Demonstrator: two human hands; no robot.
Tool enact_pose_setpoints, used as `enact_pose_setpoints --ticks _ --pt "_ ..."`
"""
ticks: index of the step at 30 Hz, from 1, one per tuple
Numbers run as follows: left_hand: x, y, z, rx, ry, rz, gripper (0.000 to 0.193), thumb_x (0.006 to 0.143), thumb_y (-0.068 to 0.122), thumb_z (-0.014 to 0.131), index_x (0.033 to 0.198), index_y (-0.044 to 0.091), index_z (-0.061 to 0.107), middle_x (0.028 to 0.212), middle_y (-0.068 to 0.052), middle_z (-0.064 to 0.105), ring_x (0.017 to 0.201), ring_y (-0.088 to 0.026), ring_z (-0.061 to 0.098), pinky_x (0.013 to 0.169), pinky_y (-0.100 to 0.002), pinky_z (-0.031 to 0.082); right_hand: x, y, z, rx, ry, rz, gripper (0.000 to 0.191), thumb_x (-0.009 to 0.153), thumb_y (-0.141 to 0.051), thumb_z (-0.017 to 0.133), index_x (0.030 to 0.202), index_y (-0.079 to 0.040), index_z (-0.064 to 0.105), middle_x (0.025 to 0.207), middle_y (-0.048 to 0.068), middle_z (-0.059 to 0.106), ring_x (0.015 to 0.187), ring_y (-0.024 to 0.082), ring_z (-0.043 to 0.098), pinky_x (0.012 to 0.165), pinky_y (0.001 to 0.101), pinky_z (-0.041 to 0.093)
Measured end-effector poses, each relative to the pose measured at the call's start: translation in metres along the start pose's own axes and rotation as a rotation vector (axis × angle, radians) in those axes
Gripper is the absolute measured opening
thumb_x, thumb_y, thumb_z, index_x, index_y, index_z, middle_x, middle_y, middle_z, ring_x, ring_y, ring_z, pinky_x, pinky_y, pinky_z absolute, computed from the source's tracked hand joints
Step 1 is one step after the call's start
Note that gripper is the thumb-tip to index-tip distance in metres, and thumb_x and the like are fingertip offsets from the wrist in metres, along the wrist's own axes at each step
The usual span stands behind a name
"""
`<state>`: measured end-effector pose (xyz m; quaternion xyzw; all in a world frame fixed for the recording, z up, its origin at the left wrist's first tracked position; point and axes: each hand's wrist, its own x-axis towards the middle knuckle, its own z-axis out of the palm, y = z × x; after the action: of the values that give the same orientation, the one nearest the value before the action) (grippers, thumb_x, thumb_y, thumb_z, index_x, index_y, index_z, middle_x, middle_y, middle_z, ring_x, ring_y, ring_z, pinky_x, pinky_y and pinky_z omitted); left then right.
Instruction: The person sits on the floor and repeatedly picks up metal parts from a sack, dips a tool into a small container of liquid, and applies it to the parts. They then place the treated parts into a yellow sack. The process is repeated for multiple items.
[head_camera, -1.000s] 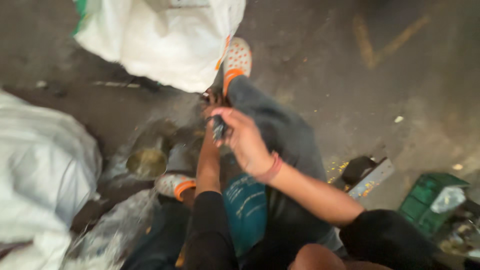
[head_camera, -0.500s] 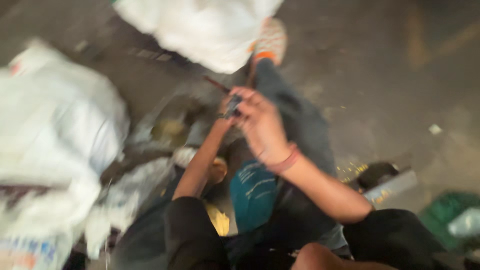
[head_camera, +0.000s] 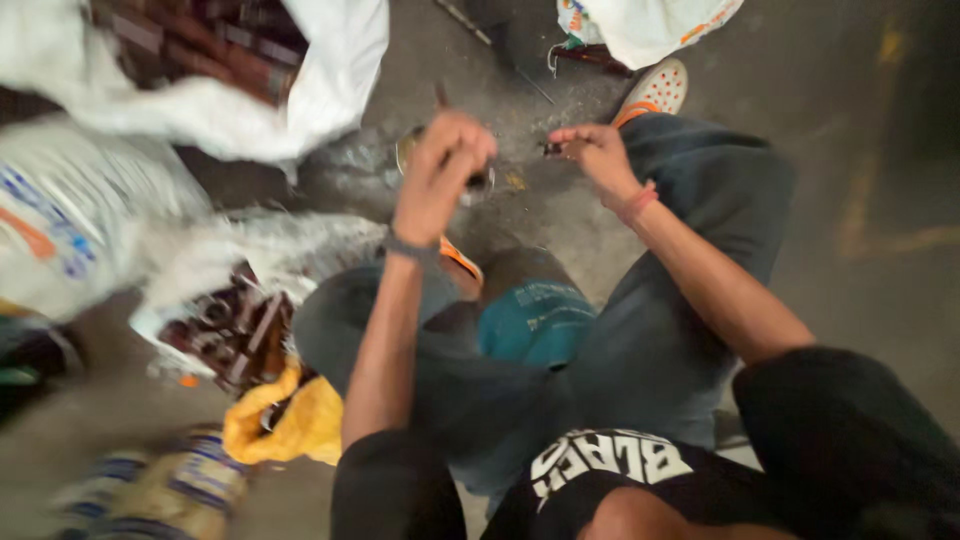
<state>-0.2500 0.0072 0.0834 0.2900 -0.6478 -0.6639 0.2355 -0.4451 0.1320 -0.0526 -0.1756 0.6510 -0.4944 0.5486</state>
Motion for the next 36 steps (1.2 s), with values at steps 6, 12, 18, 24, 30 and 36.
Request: enact_pose_setpoints --ticks 6,12,18,24,30,36 --pt "-0.004 0.017 -0.086 -0.296 0.007 0.086 0.02 0.077 0.013 0.044 0.083 -0.002 0.055 0.076 -0.002 0.049 0.065 -0.01 0.042 0.06 -0.02 0.035 0.054 0.093 0.1 -0.357 -0.092 -0.035 0.012 0.071 0.006 0.053 0.081 0.0 0.057 0.076 0.005 0.057 0.066 0.008 0.053 0.057 0.0226 0.047" --pt "-0.012 0.018 -0.137 -0.707 -0.124 0.256 0.023 0.076 0.012 0.039 0.084 -0.004 0.053 0.084 -0.006 0.056 0.071 -0.011 0.048 0.069 -0.023 0.04 0.106 0.144 0.204 -1.007 -0.208 -0.136 0.005 0.078 0.0 0.057 0.083 0.001 0.057 0.071 0.007 0.057 0.065 0.01 0.051 0.057 0.0269 0.043" --pt "-0.002 0.015 -0.149 -0.753 -0.141 0.249 0.014 0.079 0.005 0.042 0.091 -0.002 0.045 0.09 -0.006 0.054 0.084 -0.011 0.05 0.075 -0.024 0.042 0.121 0.167 0.24 -1.18 -0.22 -0.078 0.008 0.079 0.0 0.055 0.087 0.001 0.055 0.075 0.008 0.056 0.068 0.012 0.051 0.061 0.0279 0.043" --pt "-0.006 0.002 -0.149 -0.531 -0.2 0.277 0.008 0.077 0.002 0.044 0.083 -0.001 0.047 0.082 -0.002 0.043 0.07 -0.007 0.043 0.064 -0.021 0.038 0.117 0.171 0.24 -1.172 -0.172 -0.04 0.012 0.079 -0.001 0.054 0.091 0.001 0.052 0.079 0.009 0.054 0.072 0.015 0.052 0.065 0.0289 0.043" --pt "0.003 0.004 -0.145 -0.547 -0.174 0.286 0.008 0.079 0.001 0.044 0.086 -0.001 0.047 0.085 -0.002 0.042 0.077 -0.009 0.044 0.067 -0.021 0.038 0.115 0.158 0.234 -0.993 -0.133 -0.012 0.016 0.08 -0.001 0.052 0.095 0.001 0.05 0.083 0.01 0.053 0.076 0.017 0.052 0.069 0.0299 0.043" --pt "-0.001 0.002 -0.142 -0.547 -0.108 0.181 0.009 0.079 0.004 0.045 0.085 0.0 0.051 0.084 -0.002 0.048 0.07 -0.007 0.043 0.064 -0.018 0.036 0.104 0.144 0.207 -0.323 -0.12 0.102 0.019 0.08 -0.001 0.05 0.099 0.001 0.048 0.087 0.011 0.052 0.079 0.019 0.052 0.074 0.0309 0.043"
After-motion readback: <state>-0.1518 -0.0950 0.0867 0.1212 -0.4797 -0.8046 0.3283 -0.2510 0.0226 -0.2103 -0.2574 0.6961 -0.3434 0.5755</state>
